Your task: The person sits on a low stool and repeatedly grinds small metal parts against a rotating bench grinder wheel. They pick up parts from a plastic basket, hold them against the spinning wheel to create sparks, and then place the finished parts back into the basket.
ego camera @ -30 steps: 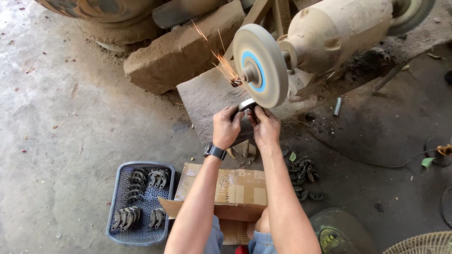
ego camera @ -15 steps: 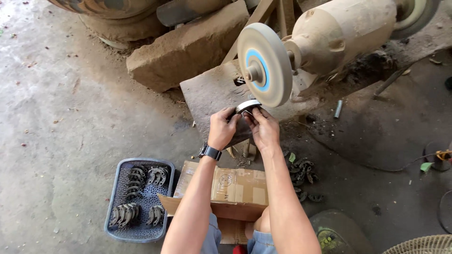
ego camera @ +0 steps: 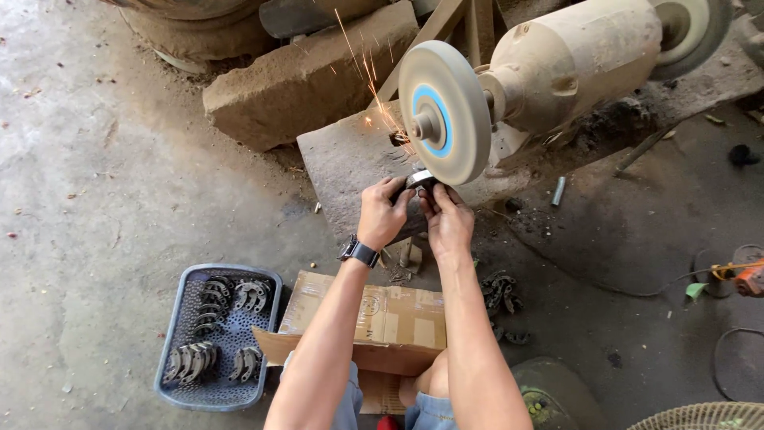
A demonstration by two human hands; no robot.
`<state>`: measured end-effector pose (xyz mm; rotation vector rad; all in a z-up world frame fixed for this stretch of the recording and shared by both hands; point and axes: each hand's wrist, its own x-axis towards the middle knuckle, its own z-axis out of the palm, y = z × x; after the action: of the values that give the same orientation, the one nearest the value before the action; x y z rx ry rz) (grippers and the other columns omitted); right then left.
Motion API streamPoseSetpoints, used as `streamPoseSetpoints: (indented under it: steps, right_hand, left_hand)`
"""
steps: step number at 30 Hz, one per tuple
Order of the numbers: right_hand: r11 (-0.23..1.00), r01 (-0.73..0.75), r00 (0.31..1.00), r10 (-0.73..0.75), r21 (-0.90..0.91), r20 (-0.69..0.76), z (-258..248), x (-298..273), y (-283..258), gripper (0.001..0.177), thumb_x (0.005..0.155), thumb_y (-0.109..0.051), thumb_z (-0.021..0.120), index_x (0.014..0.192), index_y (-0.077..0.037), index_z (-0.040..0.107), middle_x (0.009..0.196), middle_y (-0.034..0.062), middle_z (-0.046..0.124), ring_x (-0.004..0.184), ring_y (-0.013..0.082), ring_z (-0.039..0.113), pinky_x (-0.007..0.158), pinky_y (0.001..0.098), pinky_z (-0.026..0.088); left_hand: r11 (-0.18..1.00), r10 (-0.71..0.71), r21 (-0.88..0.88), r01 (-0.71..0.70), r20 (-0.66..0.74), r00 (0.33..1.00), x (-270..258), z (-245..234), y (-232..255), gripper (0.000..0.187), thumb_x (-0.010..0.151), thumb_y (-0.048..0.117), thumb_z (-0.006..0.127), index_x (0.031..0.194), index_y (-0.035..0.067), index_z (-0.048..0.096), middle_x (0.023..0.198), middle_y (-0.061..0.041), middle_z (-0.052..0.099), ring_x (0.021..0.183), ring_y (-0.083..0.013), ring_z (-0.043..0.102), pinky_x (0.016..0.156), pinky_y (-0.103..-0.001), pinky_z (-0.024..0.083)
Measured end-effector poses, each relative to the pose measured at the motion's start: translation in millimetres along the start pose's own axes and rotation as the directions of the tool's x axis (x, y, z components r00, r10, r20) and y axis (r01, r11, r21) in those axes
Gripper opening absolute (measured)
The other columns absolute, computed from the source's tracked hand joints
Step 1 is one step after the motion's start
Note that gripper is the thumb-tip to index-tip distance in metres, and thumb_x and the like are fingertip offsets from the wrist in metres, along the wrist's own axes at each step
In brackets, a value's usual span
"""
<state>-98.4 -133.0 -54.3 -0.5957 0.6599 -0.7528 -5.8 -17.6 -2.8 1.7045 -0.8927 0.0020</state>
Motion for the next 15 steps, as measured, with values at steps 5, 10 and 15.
streamPoseSetpoints:
  steps: [5,10,15]
  right_hand:
    - [0.995,-0.030,0.995,0.039,-0.097,0.097,26.3,-14.4,-0.7,0.023,0.098,-0.009,0.066,0.117,0.004,0.069,0.104,0.0124,0.076,0.089,0.0225,0.073,0.078,0.0316,0.060]
    - [0.990,-0.120,0.981,0.130,-0.074,0.142,21.5,-22.3,0.4,0.023,0.098,-0.010,0.064,0.118,0.002,0.067,0.106,0.0130,0.075,0.092,0.0228,0.074,0.079,0.0314,0.061]
    - [0.997,-0.076,0.990,0.078,-0.028,0.116,-6.0,-23.8,-11.7,0.022,0.099,-0.011,0.068,0.117,0.002,0.068,0.104,0.0090,0.074,0.091,0.0203,0.073,0.079,0.0289,0.060]
  left_hand:
    - [0.999,-0.046,-0.023,0.046,-0.033,0.998,-0.3,-23.1,-3.7,0.021,0.086,0.006,0.074,0.106,-0.001,0.073,0.093,-0.019,0.072,0.082,-0.0359,0.071,0.073,-0.040,0.055]
    - [1.000,-0.028,0.002,0.028,-0.030,0.999,-7.3,-28.6,-8.6,0.023,0.086,0.004,0.073,0.108,-0.002,0.072,0.095,-0.019,0.071,0.085,-0.0365,0.070,0.074,-0.040,0.055]
    - [0.992,-0.074,-0.101,0.079,0.051,0.996,-9.3,-3.6,-7.7,0.027,0.088,0.011,0.074,0.111,-0.003,0.072,0.099,-0.017,0.074,0.082,-0.0287,0.073,0.073,-0.037,0.057]
